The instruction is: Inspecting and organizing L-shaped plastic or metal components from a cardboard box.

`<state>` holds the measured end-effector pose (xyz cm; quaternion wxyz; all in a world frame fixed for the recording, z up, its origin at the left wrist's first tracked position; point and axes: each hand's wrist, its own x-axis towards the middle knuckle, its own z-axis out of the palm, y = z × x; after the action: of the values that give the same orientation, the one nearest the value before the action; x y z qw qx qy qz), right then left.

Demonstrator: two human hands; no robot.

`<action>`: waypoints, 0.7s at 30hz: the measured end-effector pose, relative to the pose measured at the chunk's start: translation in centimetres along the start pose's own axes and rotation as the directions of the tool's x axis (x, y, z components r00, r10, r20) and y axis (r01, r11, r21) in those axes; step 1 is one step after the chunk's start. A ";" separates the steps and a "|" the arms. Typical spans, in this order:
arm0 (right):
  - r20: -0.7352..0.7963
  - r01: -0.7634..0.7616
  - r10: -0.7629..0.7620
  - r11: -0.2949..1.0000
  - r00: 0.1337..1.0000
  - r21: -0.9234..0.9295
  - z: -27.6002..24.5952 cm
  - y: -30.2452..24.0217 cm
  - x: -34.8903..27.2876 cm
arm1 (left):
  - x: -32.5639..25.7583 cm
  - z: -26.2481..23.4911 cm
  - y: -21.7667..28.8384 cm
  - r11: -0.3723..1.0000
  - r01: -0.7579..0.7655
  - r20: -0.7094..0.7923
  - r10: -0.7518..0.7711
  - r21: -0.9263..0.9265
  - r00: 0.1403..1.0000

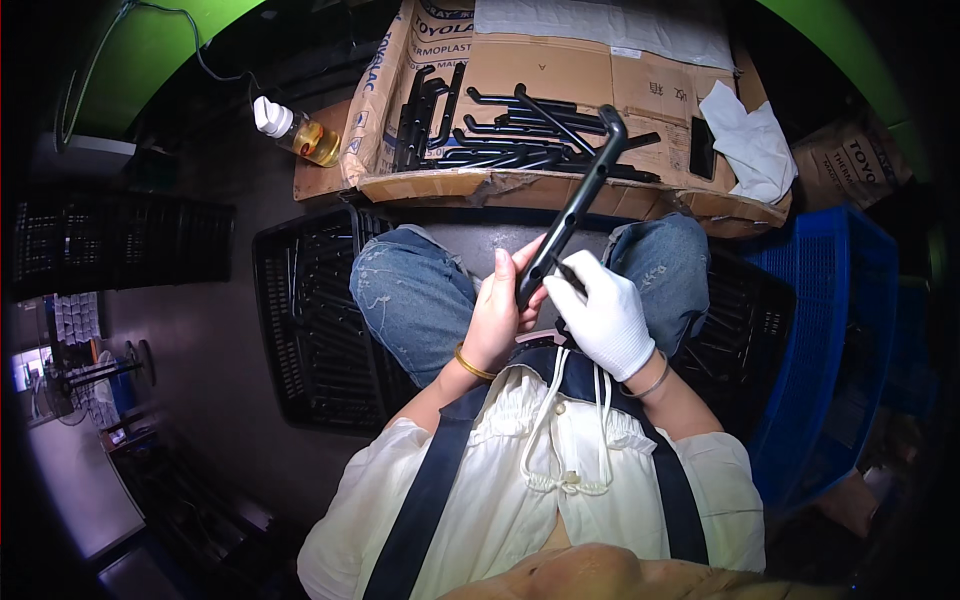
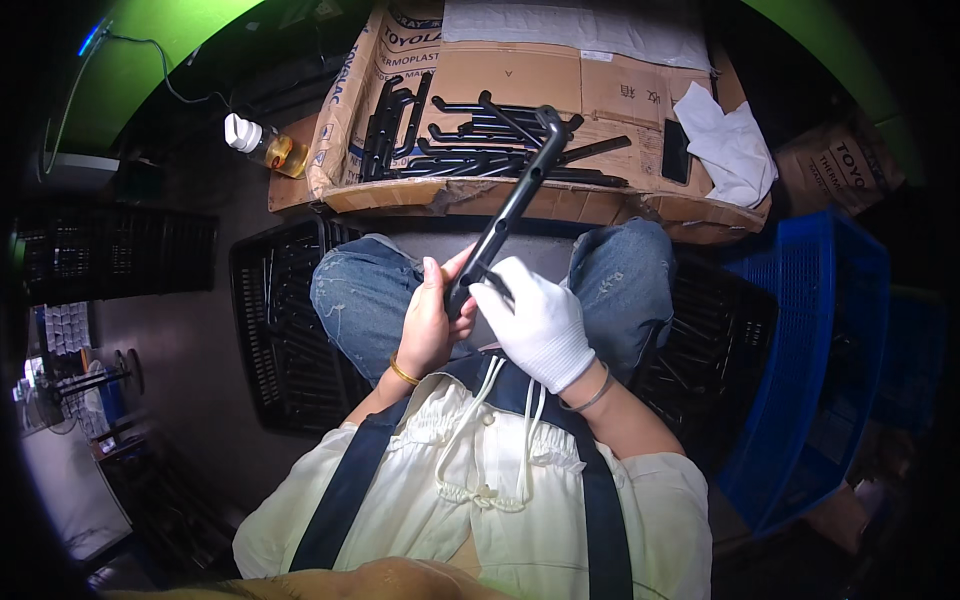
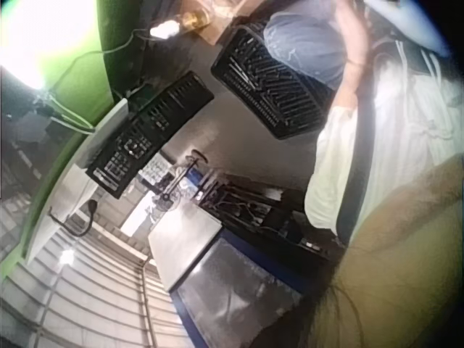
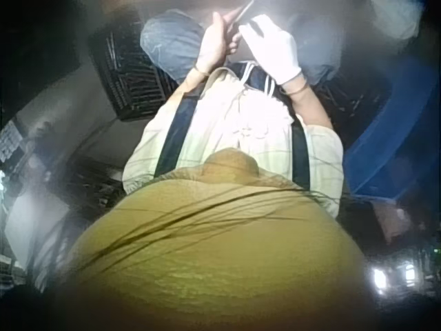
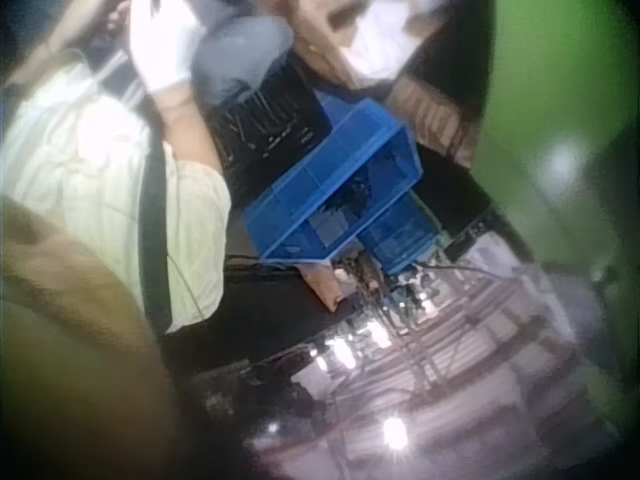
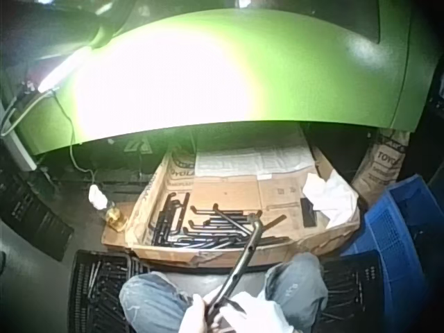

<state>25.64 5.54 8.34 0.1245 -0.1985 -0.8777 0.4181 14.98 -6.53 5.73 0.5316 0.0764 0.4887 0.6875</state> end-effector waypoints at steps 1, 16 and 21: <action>-0.070 -0.094 0.106 0.984 0.992 0.153 0.2 -0.2 0.1 | 0.0 0.2 -0.1 1.000 -0.001 0.000 0.001 0.000 1.000; -0.144 -0.235 0.348 0.833 0.927 0.501 2.0 3.6 4.5 | 1.7 -0.4 -4.1 0.194 -0.587 0.323 0.680 0.786 0.658; 0.379 -0.420 0.183 0.362 0.907 0.832 -0.6 3.1 4.8 | 0.6 -0.9 -1.9 0.999 -0.023 0.197 0.017 0.025 0.980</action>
<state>22.42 9.91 6.56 0.0329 -0.2112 -0.4719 0.8553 15.41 -6.67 3.54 0.5692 0.1559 0.4423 0.6753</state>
